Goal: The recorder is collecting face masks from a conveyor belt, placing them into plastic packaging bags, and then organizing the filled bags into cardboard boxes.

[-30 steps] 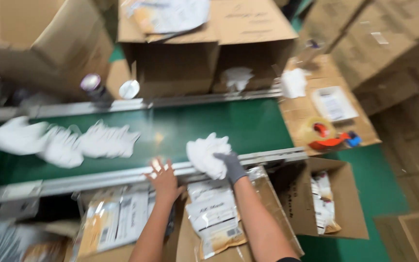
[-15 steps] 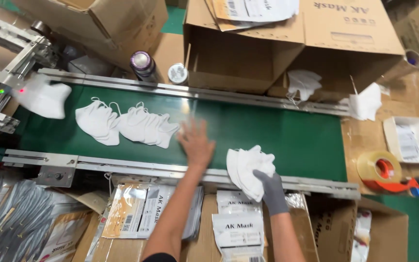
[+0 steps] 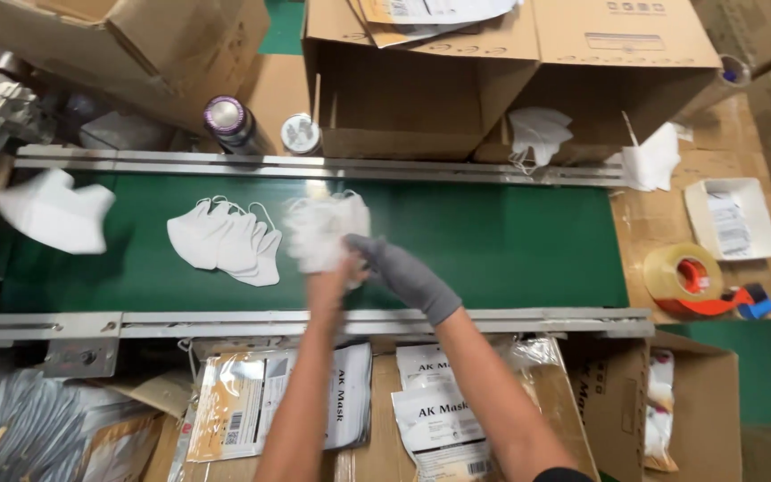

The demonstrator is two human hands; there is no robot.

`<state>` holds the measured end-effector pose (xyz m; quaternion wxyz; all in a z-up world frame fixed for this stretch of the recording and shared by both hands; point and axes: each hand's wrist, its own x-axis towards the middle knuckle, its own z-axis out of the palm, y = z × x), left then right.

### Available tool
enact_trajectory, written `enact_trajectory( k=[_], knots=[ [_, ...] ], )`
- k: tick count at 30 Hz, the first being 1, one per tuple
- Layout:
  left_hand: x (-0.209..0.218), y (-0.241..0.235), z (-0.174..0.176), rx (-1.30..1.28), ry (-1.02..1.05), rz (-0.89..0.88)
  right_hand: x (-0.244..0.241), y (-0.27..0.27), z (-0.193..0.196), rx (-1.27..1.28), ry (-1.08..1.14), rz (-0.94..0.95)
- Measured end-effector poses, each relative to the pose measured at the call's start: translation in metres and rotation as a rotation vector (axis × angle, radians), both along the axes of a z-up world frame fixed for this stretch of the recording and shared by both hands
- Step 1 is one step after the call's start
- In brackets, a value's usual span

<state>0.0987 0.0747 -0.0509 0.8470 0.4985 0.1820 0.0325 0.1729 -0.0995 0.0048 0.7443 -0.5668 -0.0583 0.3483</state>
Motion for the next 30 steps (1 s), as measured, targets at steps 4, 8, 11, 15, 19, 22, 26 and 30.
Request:
enact_trajectory(
  k=[4, 8, 11, 15, 19, 22, 26, 30],
  knots=[
    [-0.01, 0.054, 0.046, 0.89, -0.097, -0.073, 0.012, -0.003, 0.029, -0.195, -0.355, 0.024],
    [-0.02, 0.038, 0.104, 1.461, -0.101, -0.239, -0.007, 0.017, -0.002, -0.368, -0.638, 0.207],
    [-0.027, 0.051, 0.051, 1.324, 0.012, -0.246, -0.012, 0.015, -0.028, -0.271, -0.531, 0.065],
    [-0.05, 0.052, 0.02, 0.659, -0.061, 0.14, -0.06, 0.024, 0.009, -0.003, -0.239, -0.124],
    [-0.066, 0.038, 0.026, 0.332, -0.154, 0.157, -0.08, 0.036, 0.021, 0.018, -0.171, -0.148],
    [-0.068, 0.049, 0.087, 0.832, -0.17, 0.021, -0.07, 0.031, 0.027, -0.386, -0.5, 0.0],
    [-0.046, 0.046, 0.114, 1.46, 0.223, -0.497, -0.076, 0.048, 0.004, -0.701, -1.044, 0.188],
    [-0.062, 0.049, 0.045, 1.029, 0.098, -0.299, -0.049, 0.036, 0.006, -0.718, -1.011, 0.151]
  ],
)
